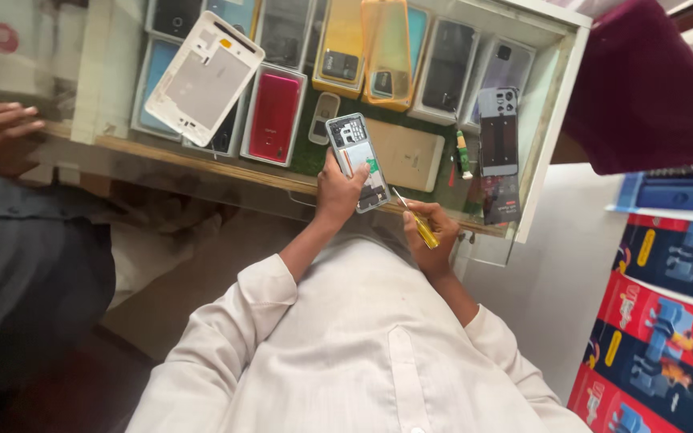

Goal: The person uses a screwdriver to remove screws from the back of a disassembled smartphone, then uses a prying tool to separate the back cover. The person repeatedly opens and closes the back cover while inspecting the internal components.

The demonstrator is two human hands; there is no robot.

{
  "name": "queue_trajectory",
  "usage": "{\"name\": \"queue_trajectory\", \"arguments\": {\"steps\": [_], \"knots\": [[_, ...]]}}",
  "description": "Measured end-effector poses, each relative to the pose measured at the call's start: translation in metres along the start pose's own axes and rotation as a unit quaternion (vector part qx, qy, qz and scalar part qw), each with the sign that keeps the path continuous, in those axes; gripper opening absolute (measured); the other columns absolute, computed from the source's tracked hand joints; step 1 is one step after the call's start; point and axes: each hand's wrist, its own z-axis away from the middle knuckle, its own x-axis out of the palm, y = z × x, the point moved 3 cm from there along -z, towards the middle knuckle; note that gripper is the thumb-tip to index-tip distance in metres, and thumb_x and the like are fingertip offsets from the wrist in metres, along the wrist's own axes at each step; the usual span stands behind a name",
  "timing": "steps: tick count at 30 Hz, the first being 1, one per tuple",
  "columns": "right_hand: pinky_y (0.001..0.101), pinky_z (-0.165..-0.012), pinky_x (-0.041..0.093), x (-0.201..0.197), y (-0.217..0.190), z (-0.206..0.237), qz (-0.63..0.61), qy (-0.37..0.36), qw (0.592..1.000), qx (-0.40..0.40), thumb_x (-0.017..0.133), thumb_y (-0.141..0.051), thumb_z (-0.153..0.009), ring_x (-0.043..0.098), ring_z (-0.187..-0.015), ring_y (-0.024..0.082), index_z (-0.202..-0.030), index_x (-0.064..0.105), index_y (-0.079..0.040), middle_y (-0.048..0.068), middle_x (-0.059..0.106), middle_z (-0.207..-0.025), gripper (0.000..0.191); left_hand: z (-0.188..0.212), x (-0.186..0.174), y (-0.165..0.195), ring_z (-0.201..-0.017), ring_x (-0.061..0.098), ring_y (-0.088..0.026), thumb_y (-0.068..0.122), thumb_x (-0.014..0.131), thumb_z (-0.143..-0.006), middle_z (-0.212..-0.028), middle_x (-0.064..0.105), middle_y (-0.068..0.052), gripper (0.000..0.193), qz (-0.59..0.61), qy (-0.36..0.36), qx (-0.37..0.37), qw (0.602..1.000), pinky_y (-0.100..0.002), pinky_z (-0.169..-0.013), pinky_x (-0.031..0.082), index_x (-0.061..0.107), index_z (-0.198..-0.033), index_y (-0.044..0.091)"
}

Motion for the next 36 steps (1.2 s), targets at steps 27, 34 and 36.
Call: {"name": "queue_trajectory", "arguments": {"steps": [27,34,36], "knots": [[0.0303,-0.078,0.059,-0.015,0.011,-0.029,0.040,-0.048,0.992,-0.108,0.074,-0.004,-0.093,0.076,-0.085,0.021,-0.097,0.068,0.001,0.014,0.077,-0.101,0.009,0.010,0.030,0.000,-0.100,0.077,-0.038,0.010,0.082,-0.082,-0.114,0.075,-0.024,0.121,-0.090,0.035,0.056,0.994,-0.046,-0.087,0.064,-0.005,-0.164,0.020],[0.0279,-0.077,0.057,-0.013,0.009,-0.033,0.033,-0.040,0.994,-0.092,0.069,0.000,-0.094,0.074,-0.085,0.016,-0.105,0.071,0.003,0.013,0.075,-0.097,0.012,0.007,0.031,0.000,-0.095,0.078,-0.037,0.011,0.084,-0.079,-0.110,0.076,-0.023,0.120,-0.092,0.044,0.074,0.992,-0.045,-0.086,0.064,-0.003,-0.162,0.019],[0.0257,-0.072,0.054,-0.013,0.013,-0.034,-0.011,-0.026,0.999,-0.041,0.072,-0.002,-0.096,0.072,-0.082,0.015,-0.104,0.072,0.001,0.010,0.076,-0.093,0.009,0.006,0.031,-0.001,-0.096,0.078,-0.036,0.011,0.084,-0.079,-0.110,0.076,-0.023,0.119,-0.077,0.047,0.077,0.993,-0.045,-0.087,0.064,-0.001,-0.162,0.019]]}}
